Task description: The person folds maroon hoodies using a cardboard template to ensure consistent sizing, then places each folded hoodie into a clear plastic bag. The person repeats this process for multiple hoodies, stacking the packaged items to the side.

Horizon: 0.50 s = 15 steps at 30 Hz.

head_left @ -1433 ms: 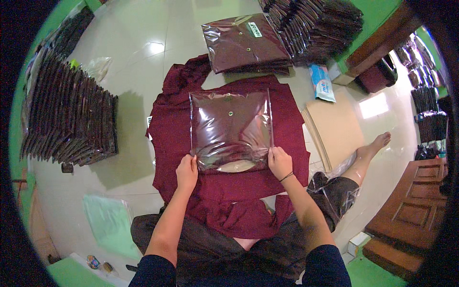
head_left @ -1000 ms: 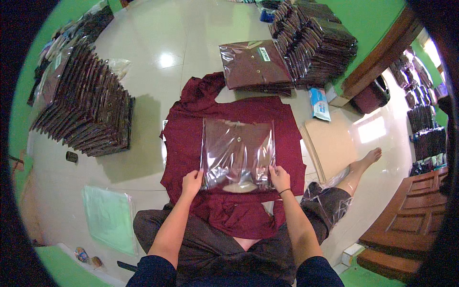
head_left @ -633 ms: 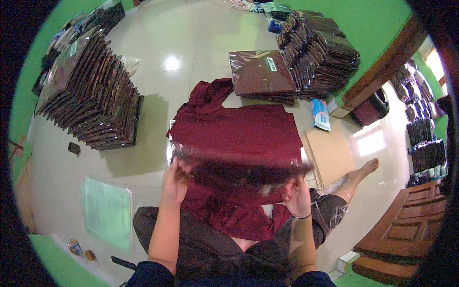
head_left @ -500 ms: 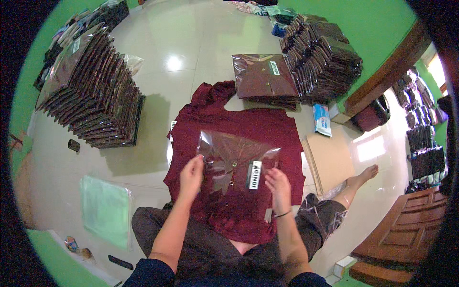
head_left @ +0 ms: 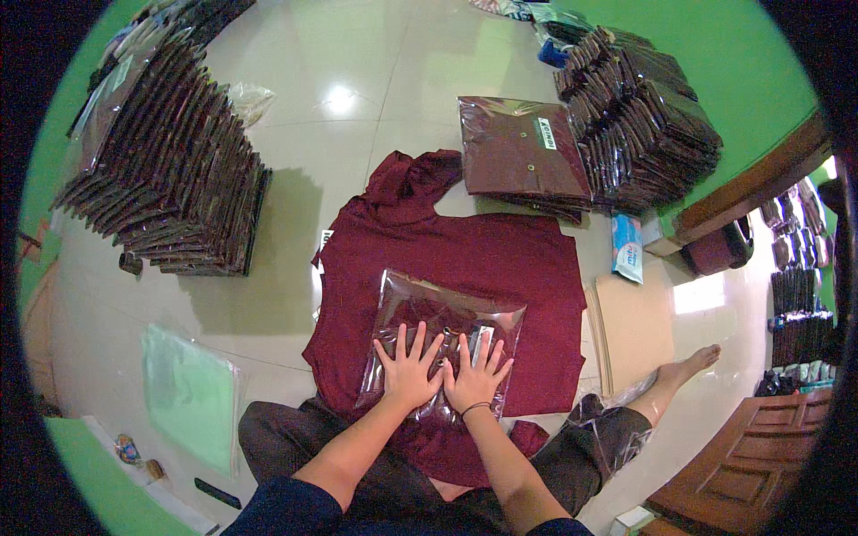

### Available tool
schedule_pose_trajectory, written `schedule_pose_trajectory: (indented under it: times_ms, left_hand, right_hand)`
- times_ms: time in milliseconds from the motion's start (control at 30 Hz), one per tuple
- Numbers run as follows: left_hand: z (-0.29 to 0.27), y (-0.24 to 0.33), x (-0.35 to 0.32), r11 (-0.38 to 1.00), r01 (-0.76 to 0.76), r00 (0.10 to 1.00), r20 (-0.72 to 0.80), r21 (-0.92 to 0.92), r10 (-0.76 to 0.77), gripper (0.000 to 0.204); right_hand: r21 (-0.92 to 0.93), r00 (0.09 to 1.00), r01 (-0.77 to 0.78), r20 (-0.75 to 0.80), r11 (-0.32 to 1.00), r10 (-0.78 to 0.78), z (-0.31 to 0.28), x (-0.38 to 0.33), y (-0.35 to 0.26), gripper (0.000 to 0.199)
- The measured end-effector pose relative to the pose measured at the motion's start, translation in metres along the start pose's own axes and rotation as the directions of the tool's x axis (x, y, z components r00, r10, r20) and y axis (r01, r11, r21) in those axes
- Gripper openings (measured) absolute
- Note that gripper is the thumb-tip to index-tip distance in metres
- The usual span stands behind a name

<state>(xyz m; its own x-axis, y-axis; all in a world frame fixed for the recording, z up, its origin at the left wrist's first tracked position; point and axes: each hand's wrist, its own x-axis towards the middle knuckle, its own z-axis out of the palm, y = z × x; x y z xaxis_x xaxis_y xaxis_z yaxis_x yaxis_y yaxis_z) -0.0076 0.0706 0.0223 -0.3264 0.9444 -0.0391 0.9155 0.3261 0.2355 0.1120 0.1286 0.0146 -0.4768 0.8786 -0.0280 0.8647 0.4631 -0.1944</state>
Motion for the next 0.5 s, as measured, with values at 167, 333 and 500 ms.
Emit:
schedule_pose_trajectory:
  times_ms: [167, 333, 500]
  left_hand:
    - [0.006, -0.002, -0.001, 0.999, -0.004, 0.999, -0.041, -0.034, 0.003, 0.057]
    - [-0.003, -0.003, 0.0, 0.998, -0.009, 0.998, -0.057, -0.066, 0.005, 0.053]
    - [-0.018, -0.057, -0.005, 0.765, 0.029, 0.9, -0.317, -0.643, -0.3, 0.022]
  right_hand:
    - [-0.032, 1.0, 0.023, -0.018, 0.999, -0.024, 0.002, 0.002, 0.0, 0.056]
    - [-0.011, 0.999, 0.015, 0.047, 1.0, -0.014, -0.007, 0.007, -0.002, 0.053]
    - [0.19, 0.988, 0.12, -0.123, 0.974, -0.098, -0.022, 0.054, -0.001, 0.054]
